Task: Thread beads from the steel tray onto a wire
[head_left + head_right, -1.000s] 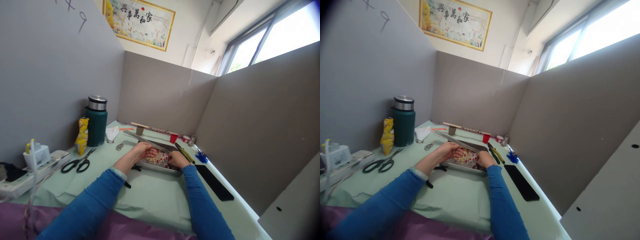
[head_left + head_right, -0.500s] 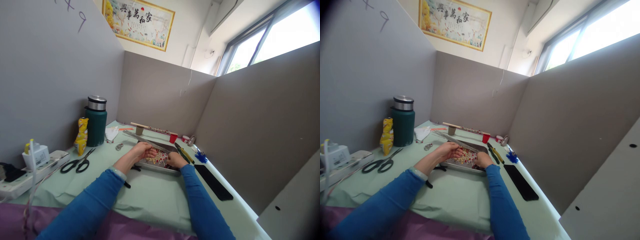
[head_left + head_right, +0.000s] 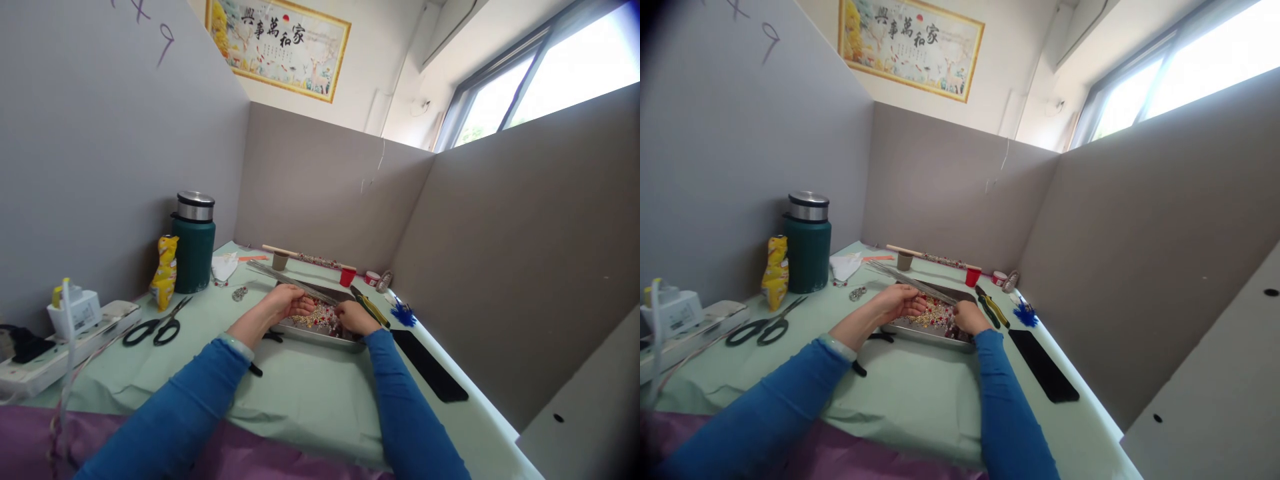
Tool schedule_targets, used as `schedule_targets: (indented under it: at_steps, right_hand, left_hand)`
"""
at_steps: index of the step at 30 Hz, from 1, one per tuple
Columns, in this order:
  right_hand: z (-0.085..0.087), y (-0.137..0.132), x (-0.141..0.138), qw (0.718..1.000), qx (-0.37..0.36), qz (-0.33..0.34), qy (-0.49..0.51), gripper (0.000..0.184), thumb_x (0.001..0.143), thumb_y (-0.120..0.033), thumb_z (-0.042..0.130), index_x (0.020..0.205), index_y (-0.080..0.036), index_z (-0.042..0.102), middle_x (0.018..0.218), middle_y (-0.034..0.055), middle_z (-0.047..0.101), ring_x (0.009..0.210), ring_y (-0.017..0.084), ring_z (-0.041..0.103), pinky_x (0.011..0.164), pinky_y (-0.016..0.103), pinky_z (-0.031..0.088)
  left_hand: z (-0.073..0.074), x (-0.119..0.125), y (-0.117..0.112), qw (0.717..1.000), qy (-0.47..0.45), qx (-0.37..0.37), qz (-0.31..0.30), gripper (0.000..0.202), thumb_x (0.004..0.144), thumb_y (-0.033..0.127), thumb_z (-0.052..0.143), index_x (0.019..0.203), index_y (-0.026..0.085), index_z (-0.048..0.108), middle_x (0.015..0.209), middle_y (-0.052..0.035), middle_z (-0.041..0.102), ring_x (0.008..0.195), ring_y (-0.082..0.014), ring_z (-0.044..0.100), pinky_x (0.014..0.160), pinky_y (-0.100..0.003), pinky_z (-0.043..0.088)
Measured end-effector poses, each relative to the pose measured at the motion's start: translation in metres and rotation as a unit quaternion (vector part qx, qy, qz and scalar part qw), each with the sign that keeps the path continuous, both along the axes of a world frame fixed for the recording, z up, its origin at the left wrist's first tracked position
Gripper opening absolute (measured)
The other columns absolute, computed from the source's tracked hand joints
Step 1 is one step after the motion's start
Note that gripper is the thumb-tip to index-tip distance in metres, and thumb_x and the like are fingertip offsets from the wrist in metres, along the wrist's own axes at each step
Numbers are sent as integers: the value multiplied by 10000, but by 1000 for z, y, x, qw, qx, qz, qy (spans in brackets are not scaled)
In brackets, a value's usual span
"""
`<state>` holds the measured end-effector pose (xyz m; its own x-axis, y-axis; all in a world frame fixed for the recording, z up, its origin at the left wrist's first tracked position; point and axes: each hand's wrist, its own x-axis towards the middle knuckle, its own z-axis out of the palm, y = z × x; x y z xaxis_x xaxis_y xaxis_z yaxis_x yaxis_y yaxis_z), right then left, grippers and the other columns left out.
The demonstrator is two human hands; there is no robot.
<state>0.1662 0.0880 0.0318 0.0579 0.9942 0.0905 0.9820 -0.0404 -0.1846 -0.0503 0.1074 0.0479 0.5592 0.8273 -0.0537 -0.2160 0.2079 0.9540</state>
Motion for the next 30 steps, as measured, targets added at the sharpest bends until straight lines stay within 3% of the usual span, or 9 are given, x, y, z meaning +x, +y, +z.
schedule_targets:
  at_steps: [3,5,7,12,15,20,25,27,30]
  right_hand:
    - [2,0,2,1000,15,0,22,309,721,-48,469,920,-151,682,900,85,674,841,158,602,714,203,408]
    - [3,0,3,999,14,-5,36,282,693,-31,492,874,-121,689,912,113,670,876,188,598,734,221,415]
    - [3,1,2,998,4,1,61,263,683,-23,496,840,-111,689,878,113,672,839,186,609,702,217,431]
    - [1,-1,0,989,2,22,144,421,755,-24,343,1051,-136,621,956,73,664,729,99,621,558,140,440]
    - [-2,-3,-3,982,-43,57,172,405,740,-30,367,1019,-137,640,899,65,681,676,93,622,536,134,442]
    - [-1,-1,-6,991,-28,55,121,347,710,-33,422,922,-124,682,898,82,683,715,129,627,619,176,453]
    - [-1,4,-6,992,2,68,104,428,717,-30,401,1023,-171,664,1007,45,669,871,126,612,730,166,435]
    - [-4,5,-5,992,-7,83,93,413,685,-27,447,972,-200,689,984,24,680,899,126,606,762,159,421]
    - [-7,8,-2,996,-5,57,66,318,639,-22,500,833,-147,719,898,80,695,871,176,616,764,206,424]
  left_hand:
    - [0,0,-1,1000,-3,2,-4,185,856,150,447,739,63,561,679,-134,652,618,-167,651,614,-269,532]
    - [0,0,-1,1000,-1,5,-6,177,851,142,450,737,64,561,670,-128,650,604,-160,646,608,-265,530]
    - [1,0,-2,1000,0,6,-3,163,842,134,458,736,68,562,656,-120,647,585,-156,640,595,-263,528]
    - [-1,0,1,1000,1,4,-3,128,820,114,480,733,75,565,651,-107,646,577,-151,635,583,-257,527]
    - [-4,0,4,1000,-7,8,-12,143,830,135,477,728,81,562,683,-120,656,611,-163,645,597,-266,532]
    - [-2,0,2,1000,-10,1,-15,156,835,144,476,742,72,579,656,-114,648,595,-158,640,602,-263,531]
    - [-1,0,1,1000,-4,0,-9,168,836,127,463,733,65,580,659,-118,651,573,-153,635,584,-260,530]
    - [-1,0,1,1000,-4,-3,-6,178,843,131,452,736,68,579,660,-120,653,582,-157,640,588,-264,532]
    - [0,0,0,1000,-6,0,-6,182,845,134,453,723,71,572,664,-124,654,583,-156,641,577,-255,530]
